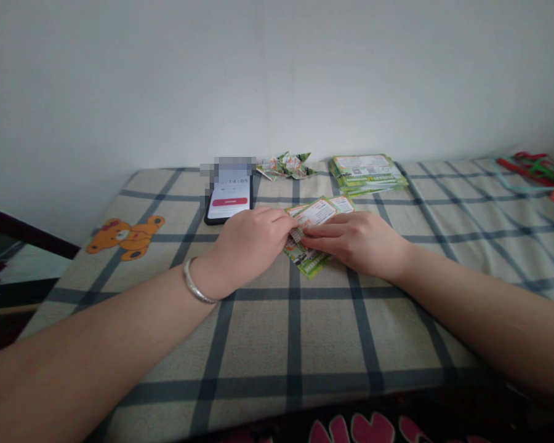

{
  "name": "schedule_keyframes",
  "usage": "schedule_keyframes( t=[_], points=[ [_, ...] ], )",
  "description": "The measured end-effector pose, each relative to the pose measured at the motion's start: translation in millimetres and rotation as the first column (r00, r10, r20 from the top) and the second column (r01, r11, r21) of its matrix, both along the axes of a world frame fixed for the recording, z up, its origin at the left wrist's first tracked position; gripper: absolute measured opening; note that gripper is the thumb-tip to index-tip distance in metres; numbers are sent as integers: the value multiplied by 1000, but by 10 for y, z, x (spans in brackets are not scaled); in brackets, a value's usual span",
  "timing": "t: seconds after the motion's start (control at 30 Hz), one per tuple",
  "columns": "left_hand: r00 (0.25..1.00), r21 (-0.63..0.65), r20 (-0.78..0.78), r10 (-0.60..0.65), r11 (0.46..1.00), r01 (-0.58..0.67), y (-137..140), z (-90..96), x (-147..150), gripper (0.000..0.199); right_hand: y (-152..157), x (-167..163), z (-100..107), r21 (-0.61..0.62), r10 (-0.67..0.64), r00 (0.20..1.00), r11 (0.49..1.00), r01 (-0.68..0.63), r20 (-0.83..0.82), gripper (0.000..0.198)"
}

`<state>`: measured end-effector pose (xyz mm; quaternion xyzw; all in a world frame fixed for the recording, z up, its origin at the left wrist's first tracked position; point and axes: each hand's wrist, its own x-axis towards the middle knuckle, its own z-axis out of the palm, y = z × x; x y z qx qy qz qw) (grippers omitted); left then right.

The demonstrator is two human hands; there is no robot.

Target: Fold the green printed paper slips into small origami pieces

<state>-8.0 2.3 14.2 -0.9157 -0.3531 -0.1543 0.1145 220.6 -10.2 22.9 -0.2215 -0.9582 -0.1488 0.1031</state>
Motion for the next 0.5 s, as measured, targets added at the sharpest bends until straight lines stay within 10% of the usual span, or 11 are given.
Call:
schedule_keyframes(
  t=[0.5],
  points=[
    [992, 2, -125, -22, 1000, 23, 3, 24, -8, 24, 16, -7, 14, -130, -33, 998, 991, 26, -51, 27]
  ],
)
